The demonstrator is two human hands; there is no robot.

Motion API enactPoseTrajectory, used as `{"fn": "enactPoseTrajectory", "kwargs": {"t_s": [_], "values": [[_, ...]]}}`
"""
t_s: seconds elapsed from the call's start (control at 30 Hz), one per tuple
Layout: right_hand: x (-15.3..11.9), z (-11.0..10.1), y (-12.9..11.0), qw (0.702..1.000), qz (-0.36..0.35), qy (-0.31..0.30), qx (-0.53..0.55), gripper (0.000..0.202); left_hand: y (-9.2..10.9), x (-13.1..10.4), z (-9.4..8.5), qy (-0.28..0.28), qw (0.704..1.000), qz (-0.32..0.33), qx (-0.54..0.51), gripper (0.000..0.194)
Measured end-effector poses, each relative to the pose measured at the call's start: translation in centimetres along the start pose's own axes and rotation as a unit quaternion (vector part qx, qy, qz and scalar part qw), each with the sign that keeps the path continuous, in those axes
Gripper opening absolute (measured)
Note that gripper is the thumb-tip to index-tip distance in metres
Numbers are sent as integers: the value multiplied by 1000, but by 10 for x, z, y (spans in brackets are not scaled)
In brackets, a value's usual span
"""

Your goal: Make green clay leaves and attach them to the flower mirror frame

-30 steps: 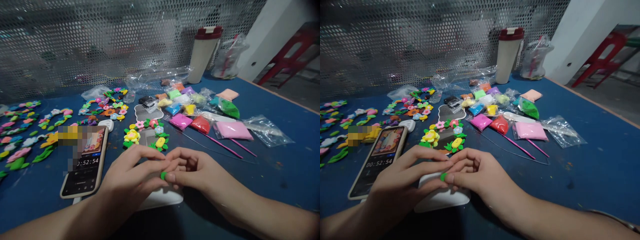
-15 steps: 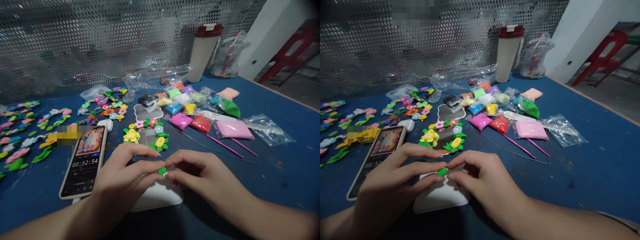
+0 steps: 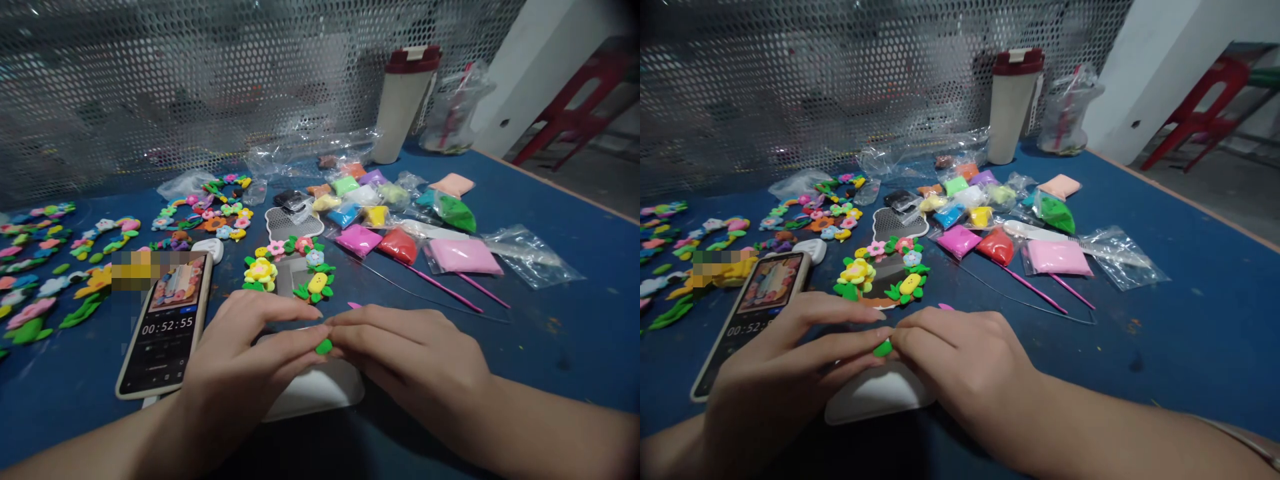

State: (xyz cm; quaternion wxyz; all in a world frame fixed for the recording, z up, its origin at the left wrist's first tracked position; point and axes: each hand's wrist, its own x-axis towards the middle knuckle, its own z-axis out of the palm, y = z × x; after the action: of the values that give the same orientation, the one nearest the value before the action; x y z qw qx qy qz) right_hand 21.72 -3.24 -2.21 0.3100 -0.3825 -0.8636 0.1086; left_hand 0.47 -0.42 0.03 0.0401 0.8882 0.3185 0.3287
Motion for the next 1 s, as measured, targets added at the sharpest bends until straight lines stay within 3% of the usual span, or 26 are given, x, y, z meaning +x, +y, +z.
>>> {"fn": "enactPoseTrajectory", "kwargs": {"t_s": [0.3,0.43,0.67,0.83,1.0], "values": [[1,-1,-2,998,33,15,45,21,2,-2,1,1,1000,-16,-5,10],[2,0,-3,999,27,11,19,20,4,-1,4,21,998,-49,-16,9],[0,3,-4,997,10,71,-42,20,4,1,3,30,998,-48,-22,12],[1,3,0,999,12,33,8,16,-1,-2,5,11,1000,7,-7,10],[5,6,3,1000,5,-12,20,20,-4,-12,1,-28,999,-20,25,15]]}}
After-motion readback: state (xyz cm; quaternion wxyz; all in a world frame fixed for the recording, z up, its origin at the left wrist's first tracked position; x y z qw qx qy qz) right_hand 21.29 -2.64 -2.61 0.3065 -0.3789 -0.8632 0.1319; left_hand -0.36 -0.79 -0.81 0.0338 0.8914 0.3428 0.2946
